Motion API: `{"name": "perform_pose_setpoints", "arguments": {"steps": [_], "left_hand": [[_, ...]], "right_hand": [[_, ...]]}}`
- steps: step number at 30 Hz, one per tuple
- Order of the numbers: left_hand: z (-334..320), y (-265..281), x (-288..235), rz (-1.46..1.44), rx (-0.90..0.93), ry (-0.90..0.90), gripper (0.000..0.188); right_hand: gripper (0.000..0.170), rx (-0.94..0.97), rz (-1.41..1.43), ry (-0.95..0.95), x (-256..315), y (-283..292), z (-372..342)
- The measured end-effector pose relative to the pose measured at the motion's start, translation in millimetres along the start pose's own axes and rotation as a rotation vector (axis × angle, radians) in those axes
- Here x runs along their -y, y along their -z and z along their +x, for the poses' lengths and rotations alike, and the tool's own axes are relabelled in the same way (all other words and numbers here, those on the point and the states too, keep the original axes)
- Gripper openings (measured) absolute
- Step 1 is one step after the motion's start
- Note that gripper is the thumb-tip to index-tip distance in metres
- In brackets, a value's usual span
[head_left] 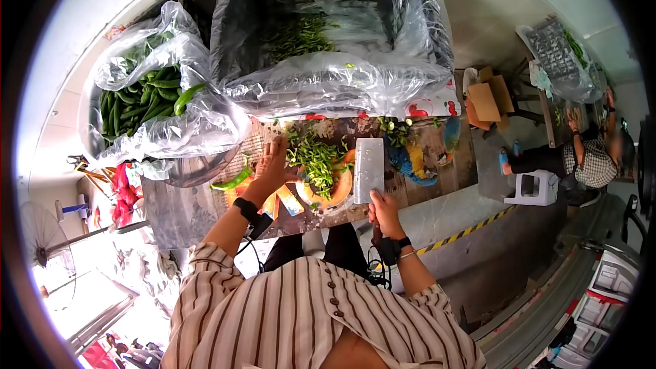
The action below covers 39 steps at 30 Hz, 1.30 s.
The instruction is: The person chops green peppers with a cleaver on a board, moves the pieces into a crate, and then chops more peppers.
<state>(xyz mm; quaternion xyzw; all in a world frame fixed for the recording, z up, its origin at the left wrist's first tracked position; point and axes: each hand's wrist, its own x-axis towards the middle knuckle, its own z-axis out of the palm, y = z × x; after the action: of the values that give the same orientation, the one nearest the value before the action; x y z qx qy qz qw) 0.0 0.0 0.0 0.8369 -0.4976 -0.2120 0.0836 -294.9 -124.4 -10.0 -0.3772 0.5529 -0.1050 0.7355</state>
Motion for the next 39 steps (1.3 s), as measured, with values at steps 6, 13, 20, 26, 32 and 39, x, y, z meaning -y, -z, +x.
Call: {"name": "perform_pose_setpoints", "arguments": {"steps": [6, 13, 20, 26, 32, 39], "left_hand": [[12, -26, -24, -0.163, -0.107, -0.198, 0.110], [21, -33, -50, -0.394, -0.008, -0.080, 0.099], [11, -25, -57, -0.526, -0.043, -0.106, 0.087], [-3, -6, -81, -0.508, -0.086, -0.150, 0.085], [-14, 48, -120, -0.608, -0.147, -0.193, 0.081], [3, 144, -159, -0.648, -0.318, -0.371, 0.076]], "right_hand": [[0.028, 0.152, -0.233, 0.169, 5, -31, 7], [0.022, 0.316, -0.240, 0.128, 9, -58, 9], [0.026, 0.401, -0.201, 0.141, 13, -55, 1], [0.025, 0.313, -0.208, 0.125, 30, -47, -31], [0.022, 0.254, -0.202, 0.116, 67, -35, -67], [0.017, 0.175, -0.177, 0.139, 170, -47, -125]]}}
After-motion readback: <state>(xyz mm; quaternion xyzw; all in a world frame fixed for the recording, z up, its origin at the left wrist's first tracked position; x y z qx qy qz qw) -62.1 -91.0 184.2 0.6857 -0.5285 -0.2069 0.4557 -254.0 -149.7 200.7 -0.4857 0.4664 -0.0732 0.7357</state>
